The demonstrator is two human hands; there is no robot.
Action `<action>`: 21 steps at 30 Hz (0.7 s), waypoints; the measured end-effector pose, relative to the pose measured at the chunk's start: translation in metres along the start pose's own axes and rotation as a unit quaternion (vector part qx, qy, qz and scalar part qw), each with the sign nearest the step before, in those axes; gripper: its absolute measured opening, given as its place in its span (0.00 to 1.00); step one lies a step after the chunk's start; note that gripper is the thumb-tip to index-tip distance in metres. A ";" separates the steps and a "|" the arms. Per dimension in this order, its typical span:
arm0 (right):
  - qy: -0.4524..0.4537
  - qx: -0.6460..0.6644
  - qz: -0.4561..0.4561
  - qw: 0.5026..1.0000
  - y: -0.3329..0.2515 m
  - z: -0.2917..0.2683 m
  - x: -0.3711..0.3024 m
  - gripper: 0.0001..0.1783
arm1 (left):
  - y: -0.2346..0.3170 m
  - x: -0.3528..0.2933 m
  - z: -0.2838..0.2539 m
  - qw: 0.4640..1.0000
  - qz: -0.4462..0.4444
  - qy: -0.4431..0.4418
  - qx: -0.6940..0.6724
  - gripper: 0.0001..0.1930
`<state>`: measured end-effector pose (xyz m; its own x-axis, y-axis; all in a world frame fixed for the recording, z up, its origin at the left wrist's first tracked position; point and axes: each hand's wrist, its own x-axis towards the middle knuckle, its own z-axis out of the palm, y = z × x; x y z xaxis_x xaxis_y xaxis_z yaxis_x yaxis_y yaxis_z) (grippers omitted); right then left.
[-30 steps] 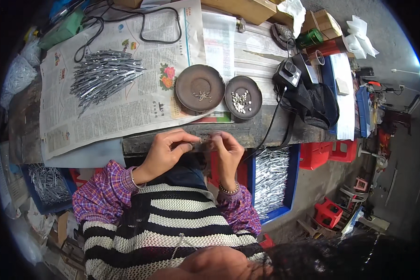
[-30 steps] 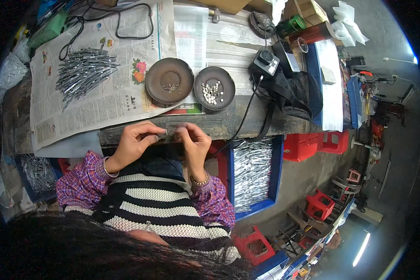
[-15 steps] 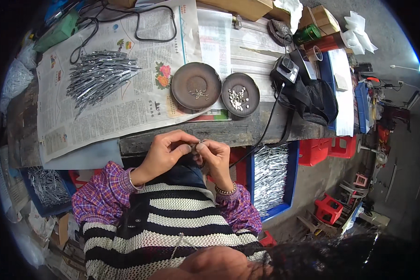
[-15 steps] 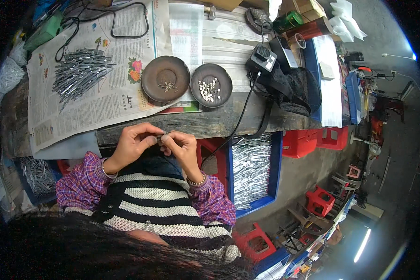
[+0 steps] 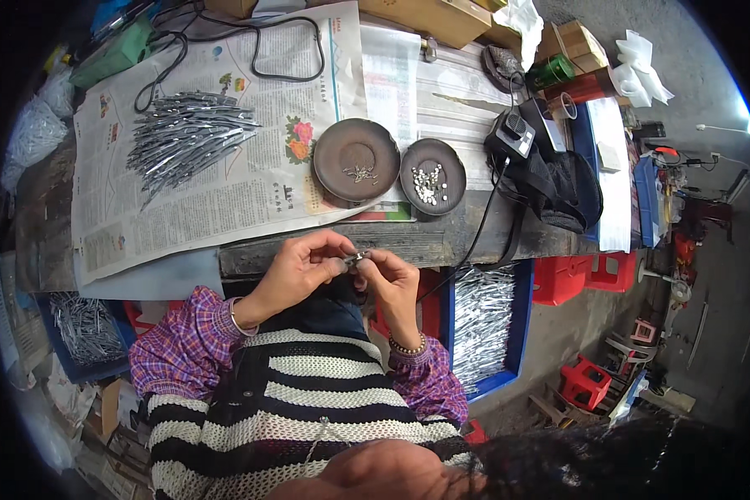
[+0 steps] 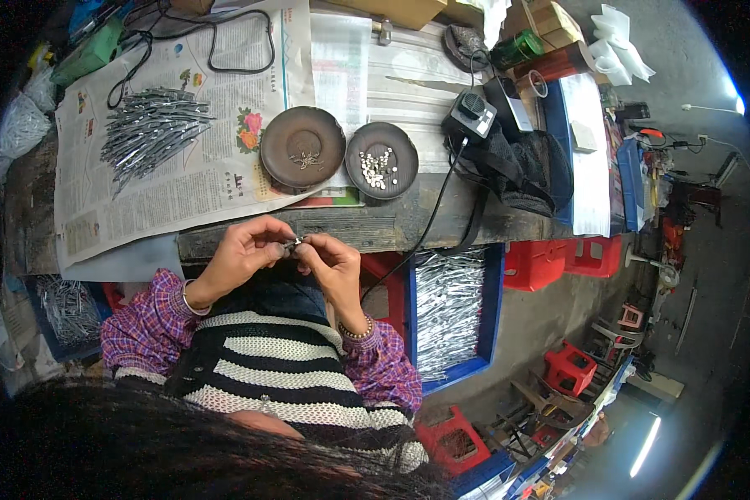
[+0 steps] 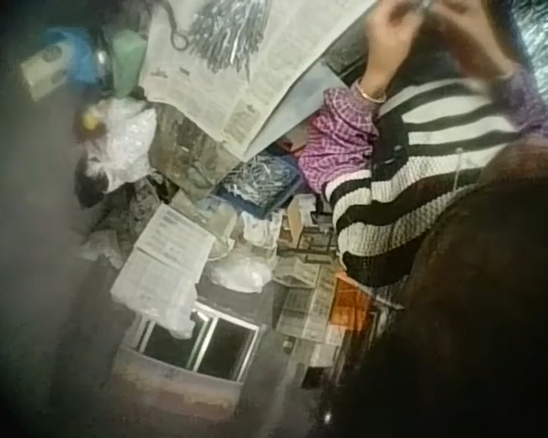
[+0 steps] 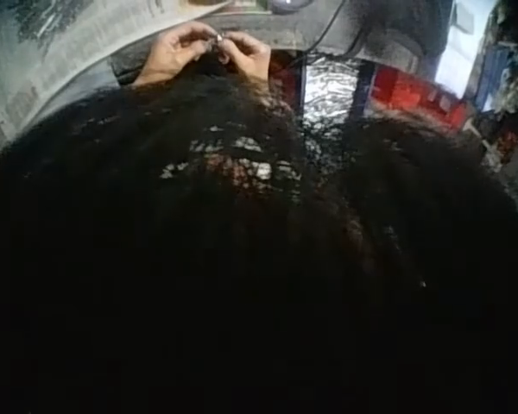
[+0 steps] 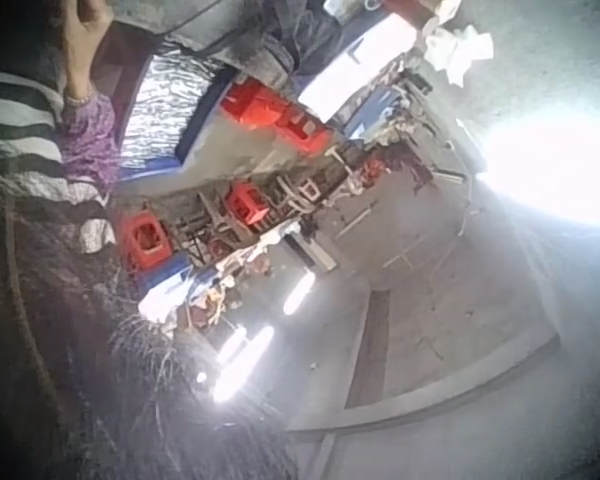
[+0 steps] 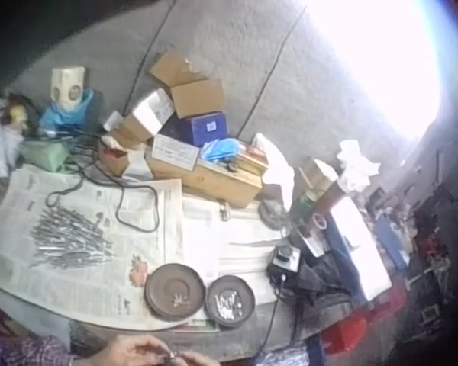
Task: Assemble small metal components by manually sliding a small ring or washer onto a thin metal pin.
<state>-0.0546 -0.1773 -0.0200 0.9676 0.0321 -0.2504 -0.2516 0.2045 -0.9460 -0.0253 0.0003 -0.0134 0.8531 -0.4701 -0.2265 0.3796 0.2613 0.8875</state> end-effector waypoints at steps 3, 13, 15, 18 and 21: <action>-0.006 -0.002 0.007 1.000 -0.002 0.002 0.001 0.06 | 0.000 -0.003 -0.002 1.000 0.003 0.011 0.017 0.08; 0.051 -0.051 0.012 0.997 -0.005 -0.005 -0.008 0.05 | 0.021 -0.006 0.002 0.940 0.216 0.014 0.265 0.10; 0.054 -0.091 -0.020 0.994 -0.011 -0.007 -0.002 0.05 | 0.029 -0.006 -0.012 0.912 0.254 0.035 0.321 0.10; 0.096 -0.255 -0.160 0.949 -0.018 -0.026 0.015 0.09 | 0.045 -0.013 -0.044 0.847 0.273 0.104 0.444 0.11; 0.168 -0.495 -0.310 0.794 -0.025 -0.055 0.032 0.15 | 0.044 -0.013 -0.076 0.804 0.287 0.140 0.501 0.10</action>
<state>-0.0189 -0.2351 -0.0159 0.8939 -0.0718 0.4425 0.2165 -0.7953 -0.5663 0.0078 0.0823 -0.0018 0.8854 -0.2688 0.3792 -0.4649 -0.5097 0.7239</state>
